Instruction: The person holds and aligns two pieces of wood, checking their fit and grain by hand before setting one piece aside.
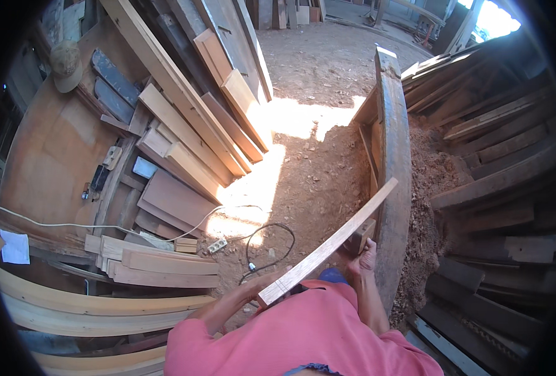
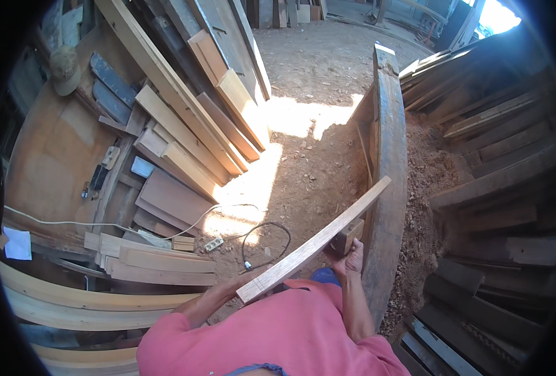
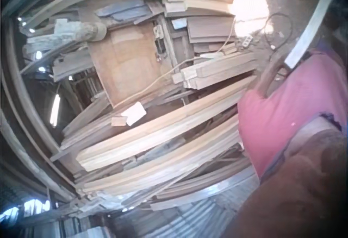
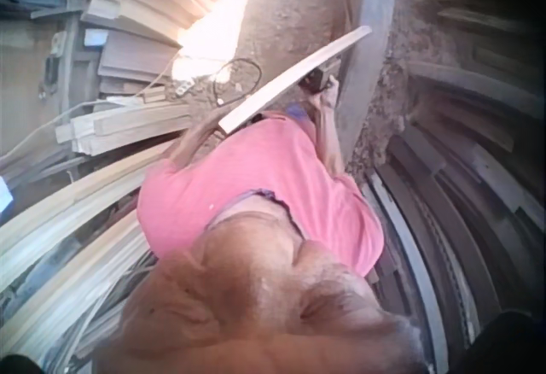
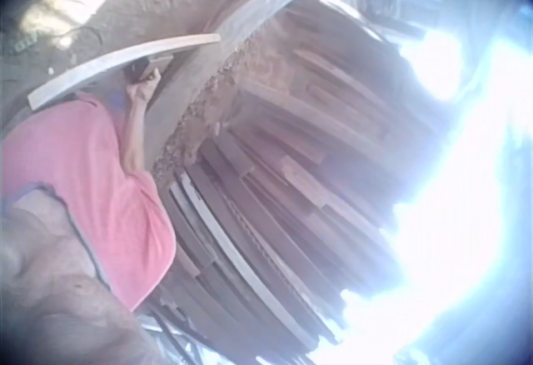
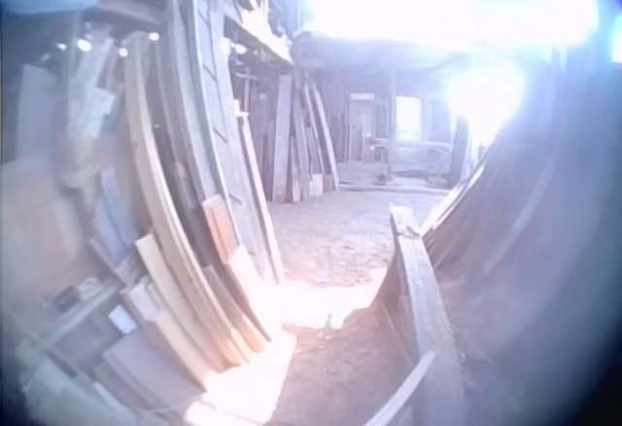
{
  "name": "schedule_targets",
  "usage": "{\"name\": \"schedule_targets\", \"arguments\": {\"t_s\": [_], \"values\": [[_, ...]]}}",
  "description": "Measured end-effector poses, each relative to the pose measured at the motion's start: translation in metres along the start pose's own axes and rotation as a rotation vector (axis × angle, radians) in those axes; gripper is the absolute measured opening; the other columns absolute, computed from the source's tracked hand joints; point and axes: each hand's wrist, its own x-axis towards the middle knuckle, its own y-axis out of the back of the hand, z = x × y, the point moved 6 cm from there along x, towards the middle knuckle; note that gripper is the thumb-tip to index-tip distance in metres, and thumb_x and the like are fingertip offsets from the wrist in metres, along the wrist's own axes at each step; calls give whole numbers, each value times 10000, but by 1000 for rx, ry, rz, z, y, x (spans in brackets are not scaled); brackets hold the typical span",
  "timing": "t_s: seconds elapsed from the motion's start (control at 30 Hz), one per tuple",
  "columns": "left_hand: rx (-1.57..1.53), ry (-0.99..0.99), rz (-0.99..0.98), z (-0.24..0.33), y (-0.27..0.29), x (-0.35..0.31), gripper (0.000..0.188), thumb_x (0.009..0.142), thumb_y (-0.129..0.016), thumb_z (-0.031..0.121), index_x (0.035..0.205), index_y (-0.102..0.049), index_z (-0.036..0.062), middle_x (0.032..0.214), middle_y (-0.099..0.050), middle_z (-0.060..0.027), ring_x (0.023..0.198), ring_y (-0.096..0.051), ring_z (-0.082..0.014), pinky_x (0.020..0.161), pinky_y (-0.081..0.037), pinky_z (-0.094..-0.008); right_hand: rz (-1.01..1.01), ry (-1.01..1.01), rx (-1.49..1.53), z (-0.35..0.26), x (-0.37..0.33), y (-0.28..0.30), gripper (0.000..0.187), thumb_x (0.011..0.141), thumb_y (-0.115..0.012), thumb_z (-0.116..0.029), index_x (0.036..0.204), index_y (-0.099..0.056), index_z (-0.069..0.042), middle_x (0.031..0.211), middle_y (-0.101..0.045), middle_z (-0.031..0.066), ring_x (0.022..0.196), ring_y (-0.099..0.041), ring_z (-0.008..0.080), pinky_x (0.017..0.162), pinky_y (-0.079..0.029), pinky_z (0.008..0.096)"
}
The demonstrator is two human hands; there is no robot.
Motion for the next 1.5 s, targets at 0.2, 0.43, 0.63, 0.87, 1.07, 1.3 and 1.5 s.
{"name": "schedule_targets", "arguments": {"t_s": [0.2, 0.43, 0.63, 0.87, 1.07, 1.3, 1.5], "values": [[-231, -88, 48, 10, 25, 8, 607, 1037, -433, 599, 1202, -604, 41, 857, -645, -97, 646, -646, -185, 531, -565, -325, -58, -223, -118, 35, 99, -36, 512, 906, -575, -374, 1308, -599, -59, 1230, -668, 164, 1210, -597, 355, 1102, -459, 571], [-452, -195, 67, 83, 43, 54, 606, 1026, -447, 600, 1205, -583, 37, 881, -623, -122, 674, -639, -223, 551, -562, -344, -118, -388, -207, 63, 231, -87, 426, 948, -519, -351, 1263, -618, -82, 1162, -681, 134, 1089, -645, 314, 1019, -516, 538], [-481, -399, 60, 208, 60, 126, 584, 1005, -473, 587, 1210, -546, 45, 899, -601, -145, 692, -623, -268, 562, -547, -371, -127, -473, -537, 17, 323, -124, 509, 977, -516, -389, 1380, -528, -78, 1223, -653, 162, 1097, -635, 345, 968, -478, 542], [-843, -461, 137, 296, 135, 220, 416, 984, -506, 440, 1057, -566, 34, 856, -589, -126, 680, -624, -250, 564, -542, -371, 58, -441, -515, -78, 362, -106, 466, 978, -515, -390, 1334, -549, -91, 1170, -672, 154, 1023, -647, 321, 895, -501, 510], [-935, -377, 188, 355, 195, 262, 509, 965, -517, 574, 980, -589, 70, 812, -593, -111, 638, -609, -226, 520, -526, -352, 224, -361, -442, -132, 378, -62, 441, 948, -542, -403, 1271, -589, -106, 1084, -694, 119, 971, -646, 299, 833, -512, 464], [-919, -277, 309, 425, 277, 298, 573, 919, -543, 688, 944, -588, 117, 771, -576, -96, 602, -601, -222, 470, -508, -326, 359, -274, -363, -140, 433, -61, 379, 929, -551, -372, 1216, -627, -137, 1073, -695, 89, 934, -655, 285, 792, -499, 455], [-1295, -172, 474, 479, 399, 331, 594, 938, -447, 679, 954, -597, 105, 805, -585, -146, 732, -582, -311, 569, -465, -400, 458, -301, -429, -128, 510, -111, 358, 944, -534, -394, 1181, -639, -147, 981, -722, 58, 820, -681, 273, 668, -528, 445]]}}
